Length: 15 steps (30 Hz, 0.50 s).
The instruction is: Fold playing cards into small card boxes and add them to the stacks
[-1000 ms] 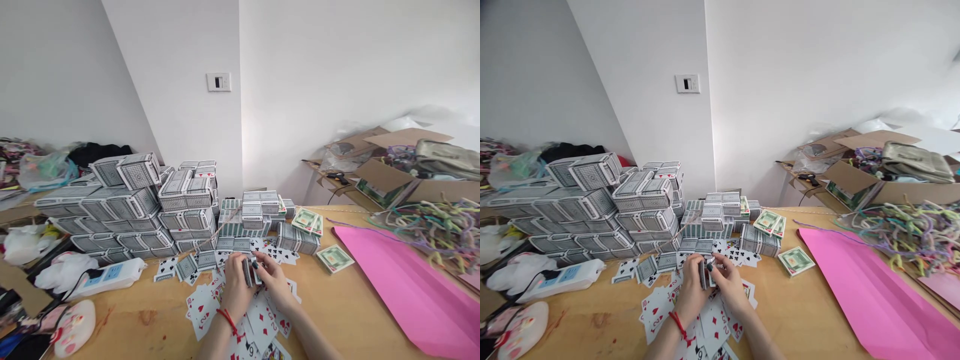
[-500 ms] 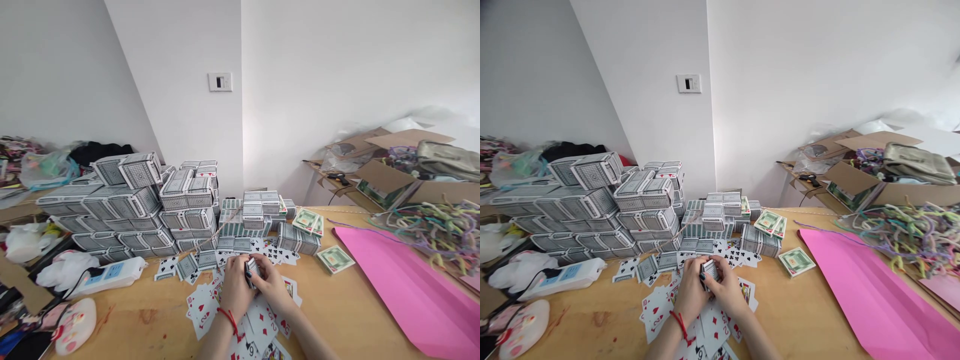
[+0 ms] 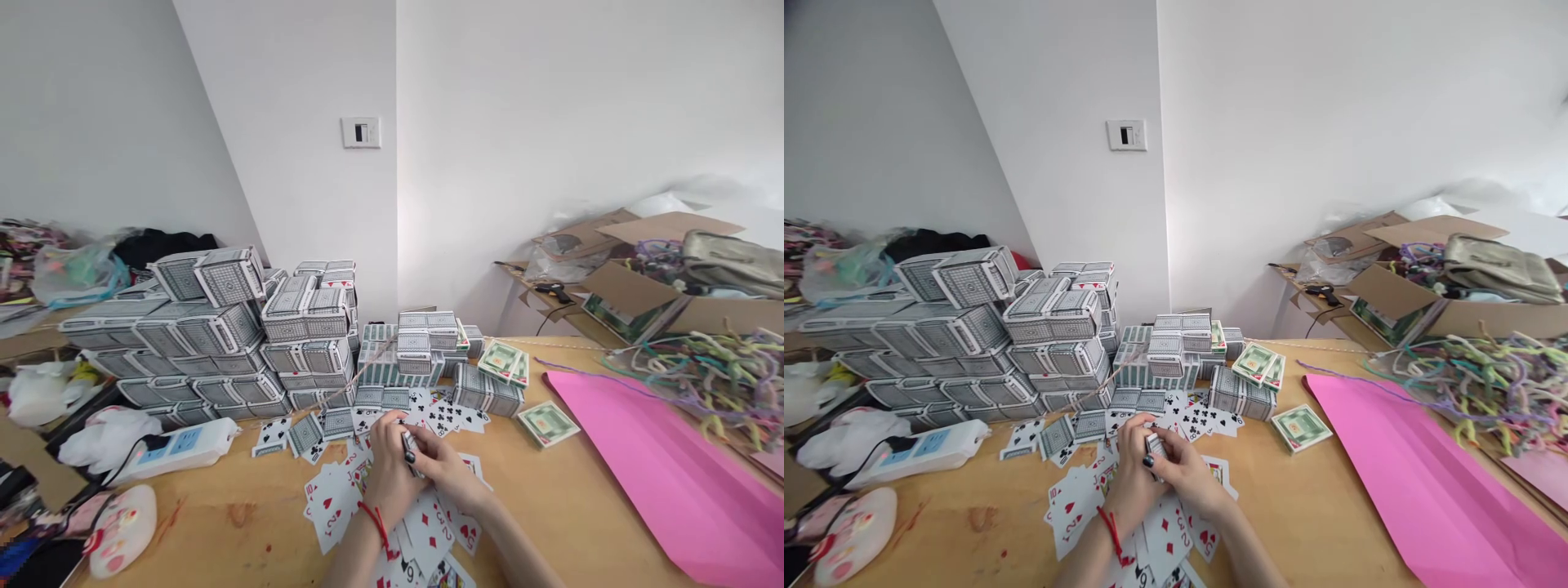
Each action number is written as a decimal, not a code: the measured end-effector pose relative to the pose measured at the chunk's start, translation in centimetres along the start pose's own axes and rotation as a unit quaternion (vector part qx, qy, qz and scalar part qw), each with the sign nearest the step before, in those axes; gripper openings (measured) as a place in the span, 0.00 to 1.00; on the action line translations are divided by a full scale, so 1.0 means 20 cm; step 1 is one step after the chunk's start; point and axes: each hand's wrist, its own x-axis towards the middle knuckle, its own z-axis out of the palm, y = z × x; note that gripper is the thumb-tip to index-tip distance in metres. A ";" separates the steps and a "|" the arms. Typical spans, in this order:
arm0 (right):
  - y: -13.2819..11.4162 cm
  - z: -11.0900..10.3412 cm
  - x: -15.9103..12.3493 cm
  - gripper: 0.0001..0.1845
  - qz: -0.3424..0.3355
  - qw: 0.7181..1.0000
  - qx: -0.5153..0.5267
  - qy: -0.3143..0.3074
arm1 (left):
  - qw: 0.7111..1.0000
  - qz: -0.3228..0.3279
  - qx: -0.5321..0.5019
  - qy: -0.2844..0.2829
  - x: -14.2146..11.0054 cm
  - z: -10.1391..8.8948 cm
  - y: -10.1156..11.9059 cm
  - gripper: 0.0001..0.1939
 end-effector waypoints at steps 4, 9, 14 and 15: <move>0.01 0.01 0.00 0.25 0.016 0.999 0.017 0.037 | 1.000 0.005 -0.011 -0.009 0.00 0.00 0.00 0.18; 0.01 0.01 0.00 0.19 0.004 0.996 0.031 0.088 | 0.998 -0.005 -0.024 -0.052 0.01 -0.03 0.02 0.23; 0.02 0.00 0.00 0.18 0.005 0.990 0.071 0.117 | 0.993 -0.002 -0.036 -0.111 0.02 -0.07 0.05 0.33; 0.02 -0.01 0.00 0.17 0.008 0.990 0.069 0.120 | 0.993 -0.007 -0.036 -0.112 0.02 -0.08 0.05 0.34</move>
